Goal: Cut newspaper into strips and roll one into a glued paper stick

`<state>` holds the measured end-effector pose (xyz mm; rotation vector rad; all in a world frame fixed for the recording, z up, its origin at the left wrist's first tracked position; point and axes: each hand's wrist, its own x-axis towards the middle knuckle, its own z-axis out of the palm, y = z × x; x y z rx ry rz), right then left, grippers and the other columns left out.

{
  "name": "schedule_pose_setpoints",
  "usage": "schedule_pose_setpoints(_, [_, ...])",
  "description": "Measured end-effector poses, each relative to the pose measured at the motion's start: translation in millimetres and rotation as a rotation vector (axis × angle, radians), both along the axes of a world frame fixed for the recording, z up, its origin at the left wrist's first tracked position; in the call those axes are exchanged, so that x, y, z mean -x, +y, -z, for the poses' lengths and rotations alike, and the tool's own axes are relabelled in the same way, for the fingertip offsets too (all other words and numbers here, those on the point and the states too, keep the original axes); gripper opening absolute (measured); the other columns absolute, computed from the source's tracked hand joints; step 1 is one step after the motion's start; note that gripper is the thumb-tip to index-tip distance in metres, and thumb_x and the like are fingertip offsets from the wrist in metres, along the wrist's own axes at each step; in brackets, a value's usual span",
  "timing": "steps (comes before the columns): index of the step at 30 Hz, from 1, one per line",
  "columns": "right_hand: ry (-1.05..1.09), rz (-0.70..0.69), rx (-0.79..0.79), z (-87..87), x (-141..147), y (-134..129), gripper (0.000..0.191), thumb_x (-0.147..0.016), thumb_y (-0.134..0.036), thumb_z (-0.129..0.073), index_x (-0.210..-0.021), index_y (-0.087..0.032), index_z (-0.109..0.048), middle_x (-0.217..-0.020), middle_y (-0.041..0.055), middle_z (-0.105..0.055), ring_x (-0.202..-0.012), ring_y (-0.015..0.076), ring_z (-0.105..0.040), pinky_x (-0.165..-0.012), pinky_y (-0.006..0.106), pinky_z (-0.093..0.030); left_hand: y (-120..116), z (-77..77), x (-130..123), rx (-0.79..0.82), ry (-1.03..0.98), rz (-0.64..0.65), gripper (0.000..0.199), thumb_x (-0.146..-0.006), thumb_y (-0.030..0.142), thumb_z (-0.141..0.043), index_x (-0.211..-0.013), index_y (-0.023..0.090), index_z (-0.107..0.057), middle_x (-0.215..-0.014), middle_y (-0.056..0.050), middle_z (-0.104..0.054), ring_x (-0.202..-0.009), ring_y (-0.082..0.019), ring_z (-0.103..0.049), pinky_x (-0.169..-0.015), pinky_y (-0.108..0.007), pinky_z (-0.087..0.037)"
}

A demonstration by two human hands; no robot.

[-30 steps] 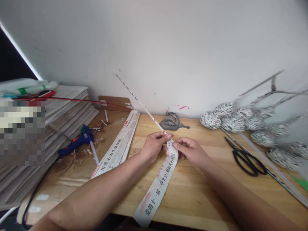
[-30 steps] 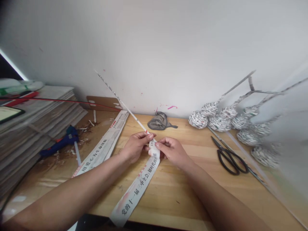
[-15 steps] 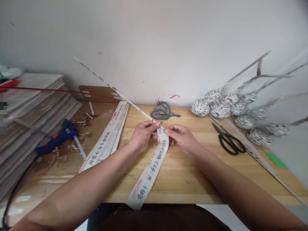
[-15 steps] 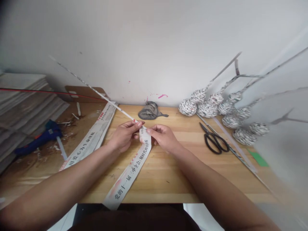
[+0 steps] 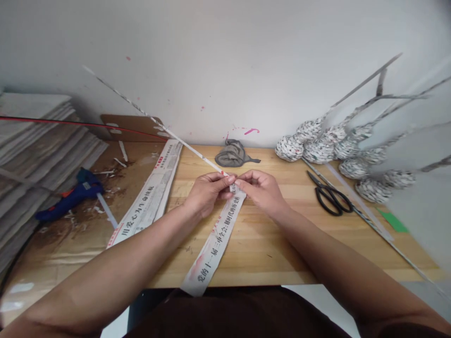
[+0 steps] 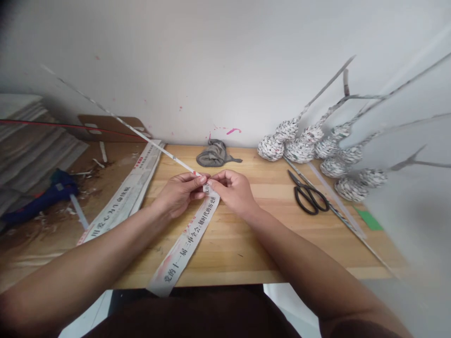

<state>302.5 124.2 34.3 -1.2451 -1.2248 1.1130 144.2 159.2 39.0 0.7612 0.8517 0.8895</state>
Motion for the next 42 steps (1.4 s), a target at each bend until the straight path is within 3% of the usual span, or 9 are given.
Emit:
schedule_pose_setpoints(8, [-0.114,0.082,-0.039,-0.6,2.0,-2.6,0.021,-0.078,-0.038,-0.074,-0.081,-0.018,-0.067,-0.076,0.0044,-0.073,-0.066,0.0163,-0.067,-0.057,0.028,-0.053,3.2,-3.1,3.1,-0.034,0.086,0.082,0.020,-0.066,0.021,-0.085,-0.079,0.009,-0.076,-0.075,-0.008,-0.073,-0.068,-0.014,-0.068,-0.063,-0.023,-0.056])
schedule_pose_setpoints(16, [-0.216,0.102,-0.180,4.2,5.3,-5.3,0.016,-0.084,-0.032,-0.070,-0.094,-0.020,-0.074,-0.090,0.0061,-0.076,-0.078,0.0190,-0.071,-0.073,0.033,-0.057,5.2,-3.3,4.1,-0.088,0.092,0.090,0.024,-0.063,0.026,-0.087,-0.078,0.010,-0.078,-0.072,-0.007,-0.072,-0.061,-0.011,-0.063,-0.055,-0.021,-0.050])
schedule_pose_setpoints(24, [-0.237,0.115,-0.238,6.6,5.9,-5.9,0.017,-0.086,-0.028,-0.068,-0.099,-0.022,-0.077,-0.097,0.0059,-0.077,-0.083,0.0193,-0.072,-0.078,0.036,-0.059,6.3,-1.1,4.6,-0.087,0.103,0.096,0.024,-0.064,0.027,-0.086,-0.079,0.010,-0.077,-0.072,-0.007,-0.071,-0.062,-0.011,-0.062,-0.052,-0.020,-0.047])
schedule_pose_setpoints(33, [-0.328,0.137,-0.338,12.1,5.6,-4.2,0.020,-0.086,-0.022,-0.065,-0.101,-0.022,-0.078,-0.095,0.0065,-0.076,-0.079,0.0184,-0.071,-0.070,0.033,-0.058,8.2,-3.2,5.9,-0.069,0.119,0.106,0.028,-0.057,0.026,-0.089,-0.076,0.009,-0.076,-0.069,-0.003,-0.069,-0.055,-0.007,-0.057,-0.052,-0.019,-0.046])
schedule_pose_setpoints(42, [-0.380,0.116,-0.416,10.8,7.2,-5.3,0.022,-0.086,-0.017,-0.065,-0.103,-0.021,-0.077,-0.091,0.0058,-0.074,-0.076,0.0158,-0.068,-0.065,0.029,-0.055,11.4,-3.7,7.7,-0.093,0.163,0.103,0.009,-0.068,0.016,-0.079,-0.072,0.008,-0.074,-0.063,-0.003,-0.066,-0.053,-0.007,-0.054,-0.049,-0.020,-0.041])
